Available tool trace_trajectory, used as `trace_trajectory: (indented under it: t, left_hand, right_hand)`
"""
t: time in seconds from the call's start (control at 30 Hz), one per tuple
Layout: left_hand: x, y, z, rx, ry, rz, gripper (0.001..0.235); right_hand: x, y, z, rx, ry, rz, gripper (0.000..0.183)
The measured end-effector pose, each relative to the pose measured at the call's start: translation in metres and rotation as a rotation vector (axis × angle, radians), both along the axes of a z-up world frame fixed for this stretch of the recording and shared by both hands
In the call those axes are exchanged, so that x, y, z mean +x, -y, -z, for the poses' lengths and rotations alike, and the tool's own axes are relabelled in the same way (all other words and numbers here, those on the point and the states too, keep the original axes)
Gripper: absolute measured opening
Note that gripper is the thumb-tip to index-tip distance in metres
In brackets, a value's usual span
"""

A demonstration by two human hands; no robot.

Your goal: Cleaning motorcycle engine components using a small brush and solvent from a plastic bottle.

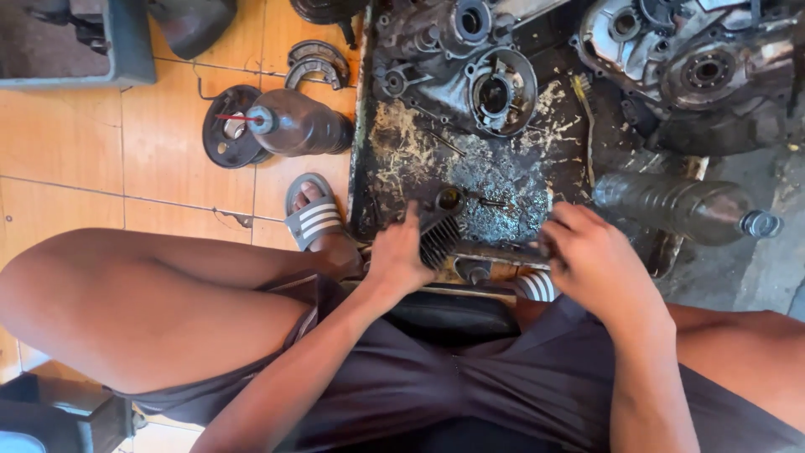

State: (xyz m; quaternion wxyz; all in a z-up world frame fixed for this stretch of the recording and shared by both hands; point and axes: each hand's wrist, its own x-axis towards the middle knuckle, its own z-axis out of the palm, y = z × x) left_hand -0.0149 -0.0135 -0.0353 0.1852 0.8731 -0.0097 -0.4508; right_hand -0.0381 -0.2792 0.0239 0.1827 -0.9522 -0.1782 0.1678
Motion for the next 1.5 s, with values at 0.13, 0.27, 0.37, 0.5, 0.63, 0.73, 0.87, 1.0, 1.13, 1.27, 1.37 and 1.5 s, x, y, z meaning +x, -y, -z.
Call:
trace_trajectory:
  t: [0.13,0.27,0.37,0.5,0.63,0.73,0.87,1.0,1.13,1.27,1.37,1.5]
  left_hand:
    - [-0.003,-0.002,0.05,-0.026,-0.106,-0.141,0.126]
    - [0.022,-0.016,0.079,0.045,0.028,-0.128,0.119]
    - [0.032,-0.016,0.067,0.056,-0.141,-0.13,0.123]
    - [0.035,-0.029,0.136,0.052,-0.052,-0.113,0.108]
    - [0.054,-0.036,0.153,-0.048,-0.096,0.029,0.1]
    - [0.052,-0.037,0.186,-0.074,-0.288,0.129,0.1]
    - [0.053,-0.055,0.216,-0.146,-0.074,0.021,0.086]
    - [0.066,-0.075,0.236,-0.194,0.106,-0.104,0.045]
    - [0.074,-0.087,0.254,-0.156,0.121,-0.042,0.072]
    - [0.079,-0.084,0.228,-0.124,0.02,-0.12,0.047]
    - [0.08,-0.078,0.206,-0.133,-0.004,-0.147,0.048]
    - [0.079,-0.07,0.195,-0.16,0.006,-0.173,0.051]
  right_hand:
    - [-0.004,0.013,0.011,-0.136,-0.137,0.062,0.014]
    - [0.009,0.011,0.009,0.025,-0.098,0.102,0.005]
    - [0.007,0.017,0.012,-0.016,-0.173,0.148,0.01]
    - [0.012,0.015,0.013,0.016,-0.104,0.121,0.015]
    - [0.013,0.021,0.019,-0.015,-0.128,0.103,0.009]
    - [0.011,0.022,0.021,-0.012,-0.226,0.147,0.012]
    - [0.011,0.019,0.022,-0.066,-0.23,0.136,0.011]
    - [0.011,0.016,0.021,-0.082,-0.269,0.137,0.008]
    - [0.008,0.013,0.034,-0.109,-0.276,0.113,0.007]
    - [0.006,-0.002,0.048,-0.246,-0.316,0.067,0.024]
    - [0.004,-0.016,0.051,-0.24,-0.33,0.008,0.028]
    - [0.0,-0.027,0.056,-0.229,-0.338,-0.085,0.032]
